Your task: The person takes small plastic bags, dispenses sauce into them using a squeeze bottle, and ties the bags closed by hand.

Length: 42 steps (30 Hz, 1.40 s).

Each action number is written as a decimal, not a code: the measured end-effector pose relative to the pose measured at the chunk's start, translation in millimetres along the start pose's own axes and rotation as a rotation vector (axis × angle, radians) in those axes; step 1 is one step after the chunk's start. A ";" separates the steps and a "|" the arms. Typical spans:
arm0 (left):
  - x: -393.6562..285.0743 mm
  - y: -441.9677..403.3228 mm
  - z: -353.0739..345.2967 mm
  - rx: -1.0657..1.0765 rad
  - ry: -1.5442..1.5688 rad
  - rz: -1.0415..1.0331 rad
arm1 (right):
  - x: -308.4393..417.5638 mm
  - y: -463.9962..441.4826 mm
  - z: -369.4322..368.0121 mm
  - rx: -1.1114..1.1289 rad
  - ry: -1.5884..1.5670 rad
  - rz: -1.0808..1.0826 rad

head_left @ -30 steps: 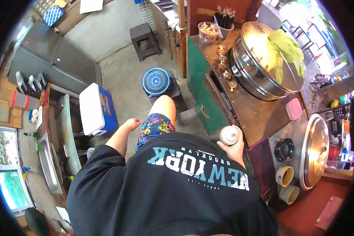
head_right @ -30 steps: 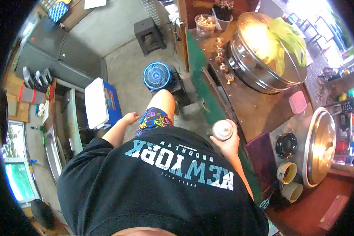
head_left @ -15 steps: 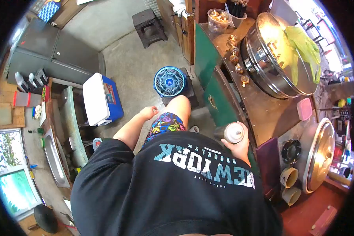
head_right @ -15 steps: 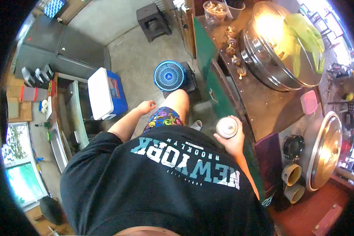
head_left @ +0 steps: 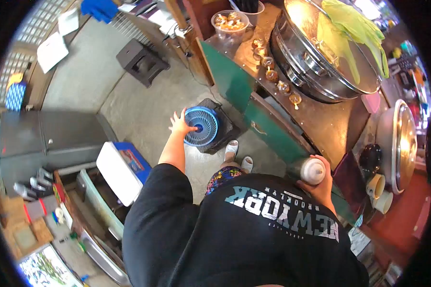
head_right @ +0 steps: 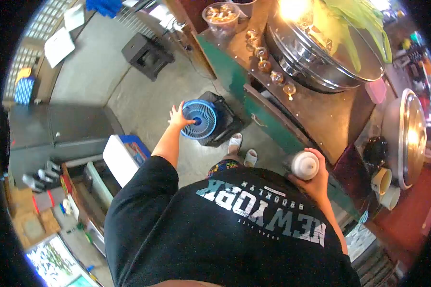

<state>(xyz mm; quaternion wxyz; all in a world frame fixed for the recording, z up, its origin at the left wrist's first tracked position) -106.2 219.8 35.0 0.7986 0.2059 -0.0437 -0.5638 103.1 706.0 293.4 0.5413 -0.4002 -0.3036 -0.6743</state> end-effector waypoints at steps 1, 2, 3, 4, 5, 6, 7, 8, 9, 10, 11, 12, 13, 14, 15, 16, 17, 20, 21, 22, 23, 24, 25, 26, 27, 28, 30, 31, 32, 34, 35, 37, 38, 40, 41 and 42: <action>3.8 -11.9 -12.4 0.042 0.059 -0.018 | 4.5 -0.2 0.3 -0.015 0.015 -0.028; 10.4 -19.2 -25.0 0.090 0.114 -0.031 | 11.9 -2.0 -1.2 -0.027 0.043 -0.038; 6.7 -24.0 -26.4 0.131 0.174 -0.043 | 15.7 -4.4 -4.4 -0.041 0.037 -0.053; -1.7 -25.5 -29.8 0.102 0.122 0.019 | 20.1 -7.3 -5.3 -0.056 0.033 -0.065; -7.0 -22.7 -33.1 0.084 0.110 0.041 | 24.4 -7.7 -5.0 -0.069 0.029 -0.080; -9.1 -19.2 -34.8 0.064 0.095 0.064 | 27.9 -7.7 -5.7 -0.082 0.027 -0.085; -11.6 -17.5 -32.6 0.037 0.079 0.086 | 30.2 -9.4 -7.7 -0.099 0.020 -0.085; -15.2 -14.8 -28.7 0.026 0.031 0.071 | 32.0 -11.2 -9.7 -0.116 0.011 -0.084; -15.2 -14.5 -29.3 0.034 0.029 0.064 | 36.7 -11.7 -10.6 -0.112 -0.011 -0.119; -15.1 -15.8 -30.3 0.042 0.028 0.054 | 44.3 -13.3 -10.2 -0.111 -0.034 -0.154; -16.1 -17.2 -30.4 0.051 0.026 0.041 | 49.1 -14.5 -10.9 -0.114 -0.057 -0.190; -18.3 -16.6 -29.8 0.046 -0.012 0.014 | 49.5 -14.6 -12.5 -0.136 -0.068 -0.179; -19.5 -16.4 -30.6 0.037 -0.031 0.026 | 48.2 -14.7 -12.8 -0.163 -0.073 -0.169; -22.3 -16.4 -33.6 0.032 -0.047 0.028 | 49.5 -13.0 -10.0 -0.200 -0.070 -0.161; -28.6 -16.1 -38.2 0.032 -0.059 0.021 | 55.1 -12.8 -7.9 -0.233 -0.093 -0.173; -34.0 -16.4 -37.4 0.044 -0.050 0.016 | 61.9 -14.8 -7.1 -0.271 -0.115 -0.183; -38.5 -17.5 -34.7 0.053 -0.041 0.012 | 64.6 -16.4 -0.9 -0.309 -0.139 -0.188; -44.1 -16.6 -37.1 0.028 -0.052 -0.012 | 53.0 -16.4 27.3 -0.448 -0.144 -0.119; -44.2 -15.8 -37.7 0.033 -0.062 -0.003 | 57.0 -17.2 35.3 -0.529 -0.124 -0.120; -45.0 -16.4 -36.0 0.063 -0.077 0.010 | 48.9 -19.2 46.3 -0.577 -0.144 -0.128; -47.5 -13.8 -34.3 0.093 -0.091 0.025 | 39.3 -23.0 58.7 -0.624 -0.165 -0.131; -57.8 -6.4 -26.9 0.069 -0.198 -0.010 | 35.8 -30.2 69.5 -0.681 -0.144 -0.124; -68.0 0.7 -21.0 0.041 -0.305 -0.045 | 31.7 -38.4 81.5 -0.739 -0.125 -0.115; -72.3 0.8 -23.2 0.036 -0.274 -0.167 | 14.5 -45.8 94.3 -0.813 -0.175 -0.119; -78.2 1.8 -26.3 0.031 -0.242 -0.291 | 23.0 -58.1 102.3 -0.854 -0.124 -0.090; -91.5 10.8 -11.5 0.114 0.000 -0.417 | 6.1 -69.8 116.1 -0.906 -0.055 -0.084; -123.8 33.5 25.0 0.415 0.372 -0.766 | -18.2 -95.6 132.6 -0.963 -0.134 -0.049; -148.1 59.6 56.2 0.708 0.550 -0.772 | -30.8 -107.0 144.8 -0.996 0.044 -0.059; -160.3 79.7 75.6 0.883 0.684 -0.757 | -48.1 -119.2 154.8 -1.015 0.090 -0.055; -182.2 109.3 117.4 1.115 0.588 -0.802 | -59.9 -135.6 165.6 -1.044 0.157 -0.067; -184.9 115.8 120.7 1.211 0.522 -0.800 | -58.2 -142.8 166.9 -1.057 0.178 -0.084; -184.1 118.4 105.4 1.284 0.514 -0.852 | -42.1 -148.7 167.0 -1.071 0.238 -0.158; -185.9 115.1 99.2 1.297 0.510 -0.878 | -47.0 -153.1 168.6 -1.076 0.254 -0.166; -199.8 121.5 109.3 0.885 0.380 -1.122 | -52.7 -156.5 166.0 -1.095 0.239 -0.139; -204.4 124.9 115.1 0.677 0.304 -1.178 | -55.5 -158.4 167.9 -1.082 0.284 -0.159; -210.2 126.7 115.7 0.564 0.327 -1.258 | -55.3 -160.7 167.5 -1.077 0.287 -0.141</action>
Point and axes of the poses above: each hand's wrist, its own y-axis away from the middle knuckle, its own z-axis out of the back of the hand, x = y × z, the point moved 2 cm from there along -y, towards the middle knuckle, and after that the axes turned 8 degrees about -x, right-handed, at the moved point
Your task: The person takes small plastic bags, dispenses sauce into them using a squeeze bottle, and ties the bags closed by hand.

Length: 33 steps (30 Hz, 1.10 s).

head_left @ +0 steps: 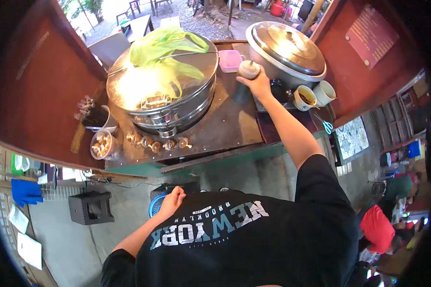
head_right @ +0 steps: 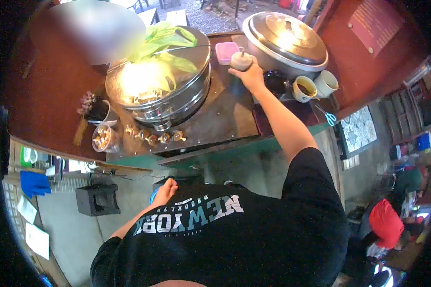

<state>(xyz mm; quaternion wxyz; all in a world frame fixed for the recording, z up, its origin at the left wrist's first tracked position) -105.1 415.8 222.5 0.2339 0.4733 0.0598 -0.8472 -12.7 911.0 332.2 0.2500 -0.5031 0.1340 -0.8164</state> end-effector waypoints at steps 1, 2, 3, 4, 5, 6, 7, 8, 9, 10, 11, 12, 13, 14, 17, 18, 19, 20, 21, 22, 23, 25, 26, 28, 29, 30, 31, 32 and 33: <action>5.2 -7.2 -0.7 -0.063 -0.172 -0.135 | 0.0 0.1 -0.8 0.004 -0.005 0.015; 10.7 -18.3 0.9 -0.091 -0.244 -0.123 | -1.7 0.2 0.6 0.021 -0.006 -0.012; 16.4 -32.7 2.2 -0.121 -0.315 -0.108 | 4.2 0.5 4.8 0.043 -0.008 -0.038; 22.0 -49.0 1.8 -0.171 -0.417 -0.091 | 6.0 2.6 7.8 0.064 -0.014 -0.066; 25.5 -55.8 -0.7 -0.168 -0.425 -0.114 | 4.8 4.9 9.5 0.078 -0.019 -0.021; 17.6 -63.2 -5.8 -0.164 -0.431 -0.141 | 2.2 5.7 12.4 0.088 -0.021 0.027; 11.8 -68.3 -11.1 -0.161 -0.432 -0.167 | -3.7 6.1 15.8 0.100 -0.019 0.076; 17.5 -70.3 -17.6 -0.184 -0.373 -0.227 | -22.4 8.8 13.3 0.039 -0.076 0.177; 18.0 -69.7 -19.7 -0.181 -0.333 -0.243 | -16.0 16.1 29.8 0.067 -0.043 0.135; 17.3 -69.0 -20.9 -0.183 -0.294 -0.258 | 9.3 34.0 58.6 0.095 -0.013 0.097; 15.7 -68.5 -22.1 -0.191 -0.251 -0.274 | 33.6 47.7 86.6 0.125 0.018 0.067; 9.9 -65.9 -20.4 -0.154 -0.086 -0.219 | 50.7 51.6 110.8 0.176 0.061 0.166; 2.5 -64.4 -17.0 -0.066 -0.052 -0.160 | 66.6 51.5 134.8 0.222 0.109 0.272; 4.7 -65.8 -21.1 -0.077 0.090 -0.272 | 84.4 45.8 158.5 0.261 0.165 0.400; -20.8 -66.2 -14.8 -0.005 0.147 -0.173 | 152.3 4.7 221.5 0.260 0.488 0.632; -39.9 -65.9 -8.6 -0.026 0.133 -0.076 | 176.8 -16.2 240.7 0.231 0.596 0.636; -51.5 -67.5 -4.5 -0.032 0.123 0.037 | 179.8 -44.6 256.9 0.082 0.605 0.698; -50.0 -71.9 -8.8 -0.090 0.271 -0.028 | 204.0 -65.8 269.5 -0.016 0.646 0.830; -60.4 -74.9 -5.1 -0.115 0.271 0.013 | 231.7 -87.8 282.1 -0.112 0.680 0.958; -65.3 -77.6 -4.8 -0.144 0.303 0.011 | 250.2 -114.9 292.8 -0.202 0.666 1.014; -72.1 -81.6 -5.2 -0.169 0.338 0.005 | 269.2 -145.4 305.3 -0.295 0.655 1.070; -94.4 -82.5 -4.5 -0.256 0.364 -0.029 | 300.6 -211.0 320.4 -0.451 0.624 1.188; -105.1 -80.4 -5.4 -0.300 0.415 -0.035 | 314.1 -247.5 326.1 -0.510 0.554 1.250; -120.3 -72.7 -11.5 -0.370 0.510 -0.015 | 336.4 -308.2 326.0 -0.588 0.427 1.261; -123.5 -68.6 -16.4 -0.391 0.472 -0.007 | 347.6 -332.9 322.0 -0.610 0.377 1.214; -124.5 -64.8 -19.1 -0.412 0.431 0.003 | 359.0 -357.1 317.1 -0.630 0.326 1.164; -124.2 -61.7 -22.4 -0.431 0.389 0.013 | 370.2 -382.6 311.9 -0.611 0.331 1.141; -122.3 -58.2 -28.1 -0.463 0.421 0.024 | 380.6 -406.7 305.7 -0.590 0.338 1.117; -124.7 -52.5 -32.1 -0.511 0.449 0.050 | 388.2 -427.6 296.2 -0.564 0.348 1.092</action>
Point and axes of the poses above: each hand's wrist, its own y-axis away from the middle knuckle, its own z-axis out of the back of the hand, x = y × z, the point moved 2 cm from there along -y, towards the middle knuckle, and after that the axes turned 8 degrees about -x, right-handed, at the moved point
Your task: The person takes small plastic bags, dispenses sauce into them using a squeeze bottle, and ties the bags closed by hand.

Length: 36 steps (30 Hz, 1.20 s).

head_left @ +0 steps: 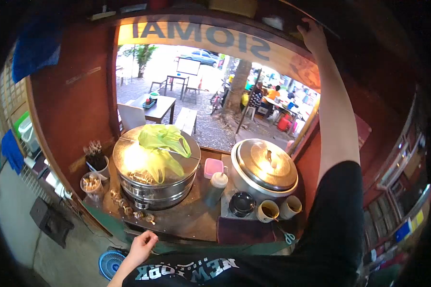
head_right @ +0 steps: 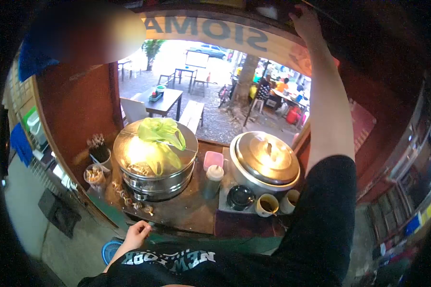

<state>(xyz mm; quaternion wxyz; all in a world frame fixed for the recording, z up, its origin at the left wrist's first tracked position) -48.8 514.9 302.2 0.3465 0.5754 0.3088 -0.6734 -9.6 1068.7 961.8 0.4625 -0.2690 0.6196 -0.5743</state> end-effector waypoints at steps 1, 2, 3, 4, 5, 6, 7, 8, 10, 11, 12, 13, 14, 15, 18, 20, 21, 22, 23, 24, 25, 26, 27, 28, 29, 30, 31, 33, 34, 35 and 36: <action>-5.9 8.4 -1.1 -0.028 0.011 0.016 | -3.2 -10.0 -21.7 -0.012 0.037 0.027; -9.9 14.8 -1.1 -0.058 0.019 0.031 | -6.3 -18.9 -46.5 -0.029 0.073 0.052; 1.7 19.9 -0.3 -0.066 0.025 0.076 | -5.3 -25.8 -62.3 -0.051 0.108 0.070; -6.8 28.0 -1.6 -0.076 0.016 0.102 | -0.8 -35.5 -69.2 -0.006 0.174 0.135; -7.7 34.4 -0.5 -0.089 -0.010 0.156 | 4.3 -39.5 -78.7 0.051 0.239 0.200; -5.0 44.1 0.3 -0.099 -0.034 0.225 | 9.9 -43.3 -87.7 0.104 0.299 0.267; 1.3 50.8 1.5 -0.121 -0.046 0.214 | 15.3 -45.5 -95.9 0.155 0.360 0.330; 9.5 58.0 2.0 -0.138 -0.060 0.212 | 18.4 -42.3 -102.3 0.194 0.383 0.366; 29.0 70.2 3.3 -0.176 -0.164 0.230 | 19.1 -32.5 -112.7 0.240 0.413 0.396; 19.7 73.9 2.1 -0.171 -0.162 0.235 | 18.9 -25.3 -113.5 0.253 0.416 0.392; 34.0 76.1 2.2 -0.164 -0.155 0.200 | 18.5 -19.1 -112.4 0.255 0.401 0.382; 25.9 76.8 0.5 -0.153 -0.169 0.228 | 21.4 -10.3 -105.4 0.253 0.376 0.368; 25.0 75.6 -0.5 -0.133 -0.158 0.236 | 22.8 -1.4 -91.2 0.251 0.346 0.353; 26.2 73.6 -1.5 -0.119 -0.130 0.181 | 25.9 11.5 -80.3 0.252 0.307 0.335; 28.2 60.5 -2.8 -0.022 -0.159 0.135 | 42.7 46.0 -30.0 0.227 0.135 0.269; 8.6 50.2 -6.3 0.064 -0.172 0.177 | 59.4 73.4 16.1 0.220 -0.014 0.215; 11.3 45.0 -7.4 0.146 -0.162 0.198 | 72.1 87.7 43.6 0.225 -0.091 0.189; 17.3 39.8 -9.2 0.227 -0.150 0.216 | 86.7 102.8 73.3 0.230 -0.166 0.160; 25.0 33.2 -11.6 0.287 -0.158 0.148 | 99.6 119.6 100.7 0.250 -0.239 0.124; 31.0 27.1 -13.8 0.346 -0.164 0.077 | 113.0 139.0 126.0 0.277 -0.314 0.079; 30.1 20.1 -17.2 0.365 -0.206 -0.011 | 127.2 162.0 150.3 0.316 -0.389 0.026; 18.5 13.2 -21.0 0.374 -0.287 -0.067 | 140.7 183.8 172.9 0.359 -0.460 -0.030; 5.0 7.3 -24.6 0.373 -0.355 -0.054 | 154.8 207.9 189.9 0.411 -0.533 -0.093; -3.2 2.1 -28.6 0.372 -0.422 -0.040 | 168.5 234.7 203.1 0.470 -0.598 -0.160; -3.1 -3.7 -31.9 0.279 -0.496 -0.129 | 183.5 265.5 211.1 0.539 -0.656 -0.232; 0.7 -10.0 -33.6 0.186 -0.567 -0.220 | 202.8 305.5 215.3 0.633 -0.724 -0.314; 10.1 -20.8 -33.7 0.120 -0.594 -0.292 | 221.0 347.8 214.3 0.712 -0.776 -0.374; 20.3 -41.7 -35.2 0.071 -0.673 -0.316 | 263.4 453.1 202.5 0.728 -0.819 -0.267; 20.2 -45.9 -40.5 0.055 -0.696 -0.306 | 285.1 502.6 194.6 0.754 -0.855 -0.285; 25.9 -47.4 -47.0 0.069 -0.685 -0.334 | 306.5 542.7 188.2 0.676 -0.954 -0.344; 31.5 -47.2 -52.4 0.085 -0.677 -0.357 | 325.0 573.1 182.3 0.678 -0.950 -0.306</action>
Point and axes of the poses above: each hand's wrist, its own y-axis away from the middle knuckle, its own z-axis out of the back of the hand, x = y × z, the point moved 2 cm from there along -y, towards the middle knuckle, and after that the axes turned 8 degrees about -x, right-handed, at the moved point
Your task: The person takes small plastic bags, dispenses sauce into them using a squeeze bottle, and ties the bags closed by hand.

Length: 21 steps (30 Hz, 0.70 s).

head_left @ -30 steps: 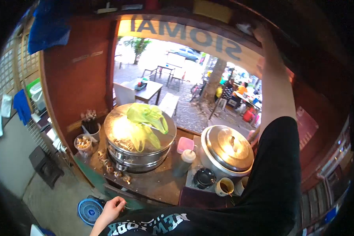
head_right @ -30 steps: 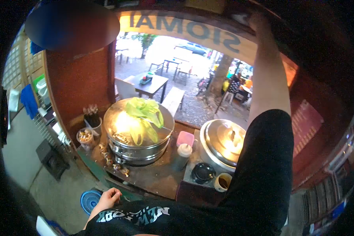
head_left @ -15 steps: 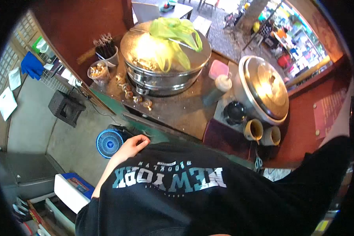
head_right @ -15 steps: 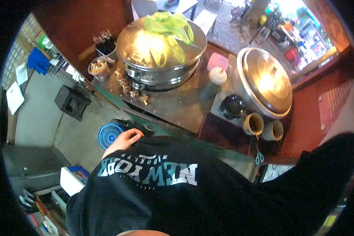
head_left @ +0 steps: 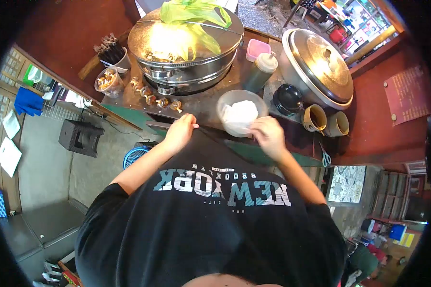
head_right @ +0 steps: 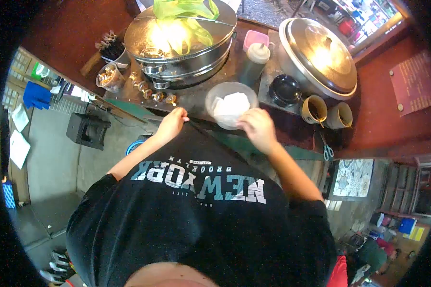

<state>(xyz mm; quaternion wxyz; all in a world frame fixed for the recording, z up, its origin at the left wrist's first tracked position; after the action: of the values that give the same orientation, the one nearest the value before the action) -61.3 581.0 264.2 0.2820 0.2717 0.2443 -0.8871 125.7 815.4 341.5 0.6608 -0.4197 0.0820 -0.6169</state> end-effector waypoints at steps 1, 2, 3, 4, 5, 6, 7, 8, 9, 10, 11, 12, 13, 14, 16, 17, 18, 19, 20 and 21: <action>-5.7 1.1 -1.9 0.010 0.047 -0.025 | -2.3 10.1 -22.1 -0.015 0.034 0.007; -5.1 5.0 -4.3 0.010 0.064 -0.015 | -8.7 19.7 -42.2 -0.017 0.098 0.025; -3.1 10.0 -8.4 0.011 0.082 -0.004 | -13.4 24.7 -58.4 -0.051 0.103 0.015; -4.0 11.7 -9.2 0.007 0.099 0.005 | -17.3 23.9 -67.7 -0.087 0.111 0.010; -4.3 17.2 -8.4 0.004 0.131 0.057 | -23.0 23.7 -72.7 -0.077 0.141 -0.003; -6.8 21.8 -5.3 0.031 0.157 0.078 | -24.3 17.0 -75.8 -0.069 0.169 -0.011; -9.1 27.6 -1.4 0.057 0.183 0.100 | -23.0 12.6 -78.2 -0.060 0.195 -0.018; -9.8 32.9 1.5 0.082 0.210 0.125 | -22.2 10.5 -73.3 -0.113 0.221 -0.051; 4.1 41.3 -3.8 0.111 0.305 0.096 | -11.1 -3.1 -57.0 -0.167 0.246 -0.085; 4.4 45.8 2.6 0.164 0.346 0.157 | -7.2 -10.5 -46.3 -0.221 0.272 -0.117; 3.2 51.0 8.6 0.213 0.389 0.220 | -24.3 -9.8 -44.7 -0.318 0.107 -0.291; 3.0 56.9 13.1 0.260 0.433 0.286 | -46.7 -12.2 -44.1 -0.407 -0.061 -0.464; 13.3 66.1 10.9 0.258 0.478 0.347 | -59.2 -26.3 -38.1 -0.464 -0.085 -0.565; 11.3 70.7 15.9 0.231 0.484 0.391 | -72.5 -43.1 -32.2 -0.518 -0.108 -0.670; 5.0 77.1 26.8 0.178 0.496 0.477 | -104.9 -73.5 -30.1 -0.491 0.107 -0.523; 12.5 82.8 24.2 0.145 0.471 0.454 | -117.4 -85.7 -32.3 -0.429 0.059 -0.575; 12.5 85.5 26.0 0.114 0.501 0.466 | -127.1 -96.9 -33.2 -0.367 0.013 -0.625; 11.6 87.8 27.5 0.086 0.531 0.476 | -133.9 -101.1 -34.3 -0.307 -0.031 -0.676; 9.6 89.6 29.2 0.062 0.560 0.484 | -136.5 -99.2 -34.4 -0.318 -0.033 -0.644; 3.2 89.4 35.3 0.057 0.598 0.505 | -130.1 -100.3 -33.1 -0.333 -0.034 -0.613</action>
<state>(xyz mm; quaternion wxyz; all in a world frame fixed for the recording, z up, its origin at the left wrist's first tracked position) -19.1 494.5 263.0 0.4002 0.5777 0.2163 -0.6777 0.8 926.8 333.0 0.3684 -0.5371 0.0406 -0.7577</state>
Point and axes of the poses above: each hand's wrist, its own y-axis away from the middle knuckle, its own z-axis out of the back of the hand, x = y × z, the point moved 2 cm from there along -y, towards the middle knuckle, and after that the axes turned 8 degrees about -x, right-handed, at the moved point
